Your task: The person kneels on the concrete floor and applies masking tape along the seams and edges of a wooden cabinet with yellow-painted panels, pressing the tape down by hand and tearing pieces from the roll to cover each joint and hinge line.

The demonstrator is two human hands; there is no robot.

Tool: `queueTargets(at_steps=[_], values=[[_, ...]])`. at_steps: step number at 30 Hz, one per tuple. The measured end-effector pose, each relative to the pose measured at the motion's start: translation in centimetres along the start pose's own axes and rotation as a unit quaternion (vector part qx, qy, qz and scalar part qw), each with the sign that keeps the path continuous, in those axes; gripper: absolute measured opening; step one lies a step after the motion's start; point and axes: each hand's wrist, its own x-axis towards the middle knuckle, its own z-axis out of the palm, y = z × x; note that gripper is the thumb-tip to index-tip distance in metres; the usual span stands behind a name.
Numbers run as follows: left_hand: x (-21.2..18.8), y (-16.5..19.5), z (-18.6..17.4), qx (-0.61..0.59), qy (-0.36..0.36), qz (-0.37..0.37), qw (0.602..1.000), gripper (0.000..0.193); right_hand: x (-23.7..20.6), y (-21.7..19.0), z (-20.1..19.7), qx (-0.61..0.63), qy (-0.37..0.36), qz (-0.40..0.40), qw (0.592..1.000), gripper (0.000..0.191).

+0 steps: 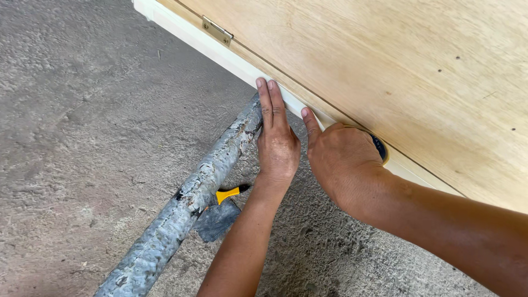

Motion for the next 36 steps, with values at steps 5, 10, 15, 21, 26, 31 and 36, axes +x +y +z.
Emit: queueTargets(at_steps=[5, 10, 15, 21, 26, 31, 36], values=[[0.0, -0.2, 0.0, 0.054, -0.032, -0.014, 0.998, 0.088, -0.2, 0.2, -0.2, -0.032, -0.013, -0.028, 0.999, 0.097], [0.0, -0.2, -0.6, 0.090, -0.037, 0.007, 0.995, 0.088, -0.2, 0.1, -0.2, -0.036, -0.013, -0.029, 0.999, 0.100], [-0.6, -1.2, -0.7, 0.165, 0.019, 0.116, 0.979, 0.094, -0.1, 0.1, -0.1, -0.011, -0.002, -0.024, 1.000, 0.100], [-0.8, -2.2, -0.7, 0.114, -0.101, 0.028, 0.988, 0.090, 0.2, 0.0, -0.4, -0.022, -0.037, -0.031, 0.999, 0.096], [-0.9, -2.5, -0.9, 0.134, -0.084, 0.066, 0.985, 0.097, 0.2, 0.0, -0.5, -0.016, -0.033, -0.029, 0.999, 0.096], [-1.2, -2.5, -1.0, 0.146, -0.110, 0.071, 0.981, 0.098, 0.2, 0.0, -0.6, -0.013, -0.039, -0.021, 0.999, 0.099], [-1.2, -2.4, -1.2, 0.173, -0.130, 0.071, 0.974, 0.097, 0.1, -0.1, -1.0, -0.038, -0.053, -0.027, 0.997, 0.104]])
